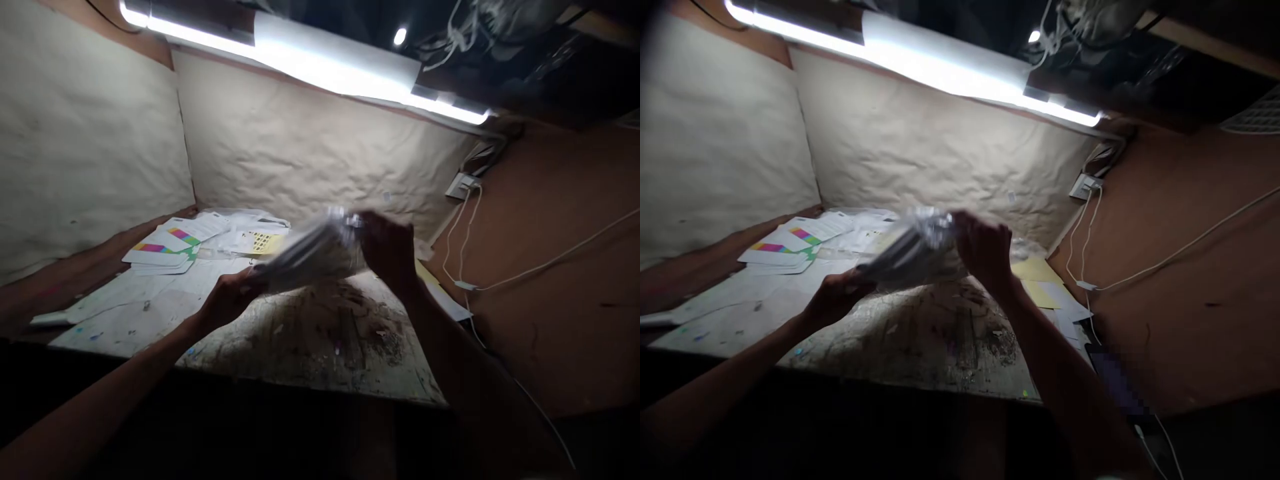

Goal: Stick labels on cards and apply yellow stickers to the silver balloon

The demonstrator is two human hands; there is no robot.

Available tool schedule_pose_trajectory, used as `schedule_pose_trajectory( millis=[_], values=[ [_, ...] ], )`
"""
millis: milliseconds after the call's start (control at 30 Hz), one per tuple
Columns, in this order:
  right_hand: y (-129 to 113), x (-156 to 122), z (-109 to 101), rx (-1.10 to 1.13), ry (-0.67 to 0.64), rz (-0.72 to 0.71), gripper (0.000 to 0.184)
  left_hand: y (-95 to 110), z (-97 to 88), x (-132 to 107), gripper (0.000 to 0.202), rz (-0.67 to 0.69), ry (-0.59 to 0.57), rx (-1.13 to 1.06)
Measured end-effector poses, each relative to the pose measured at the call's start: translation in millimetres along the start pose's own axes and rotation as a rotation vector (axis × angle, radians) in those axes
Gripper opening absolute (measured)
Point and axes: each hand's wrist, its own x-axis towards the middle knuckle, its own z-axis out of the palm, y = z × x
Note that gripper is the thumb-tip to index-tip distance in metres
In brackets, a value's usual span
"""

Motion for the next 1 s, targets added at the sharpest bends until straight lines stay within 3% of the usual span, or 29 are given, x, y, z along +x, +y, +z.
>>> schedule_pose_trajectory(
  millis=[100, 167, 233, 333, 433, 500, 567, 633, 700, 800, 867, 933, 1000],
  values=[
    [11, 79, 15, -0.023, 0.022, 0.026, 0.027, 31, -3.1, 25, 0.028, -0.171, 0.197, -0.31],
    [18, 111, 40, -0.042, -0.028, 0.07, 0.028, 42, 1.0, 32, 0.032, -0.298, 0.207, -0.58],
    [27, 122, 69, -0.05, -0.12, 0.123, 0.026, 40, 12.8, 28, 0.038, -0.436, 0.175, -0.773],
    [45, 100, 100, 0.017, -0.251, 0.22, 0.022, 18, 35.7, 1, 0.045, -0.613, 0.08, -0.781],
    [60, 37, 107, 0.124, -0.35, 0.295, 0.023, -9, 40.6, -32, 0.049, -0.73, -0.091, -0.59],
    [60, -21, 100, 0.212, -0.497, 0.34, 0.025, -20, 27.2, -44, 0.049, -0.652, -0.238, -0.289],
    [46, -81, 88, 0.312, -0.638, 0.387, 0.03, -26, 7.3, -41, 0.042, -0.525, -0.322, 0.033],
    [21, -132, 74, 0.383, -0.703, 0.38, 0.042, -29, -7.1, -21, 0.037, -0.441, -0.304, 0.247],
    [-6, -167, 61, 0.449, -0.79, 0.237, 0.061, -31, -6.2, 11, 0.038, -0.315, -0.315, 0.281],
    [-32, -184, 51, 0.422, -0.843, 0.115, 0.061, -40, 24.6, 68, 0.033, -0.008, -0.393, 0.178],
    [-34, -181, 51, 0.419, -0.836, 0.113, 0.053, -48, 53.7, 101, 0.031, 0.115, -0.59, 0.08],
    [-28, -177, 53, 0.446, -0.817, 0.109, 0.049, -56, 77.6, 121, 0.031, 0.288, -0.781, 0.067],
    [-17, -176, 55, 0.479, -0.793, 0.086, 0.048, -63, 89.4, 128, 0.027, 0.361, -0.847, 0.095]
  ],
)
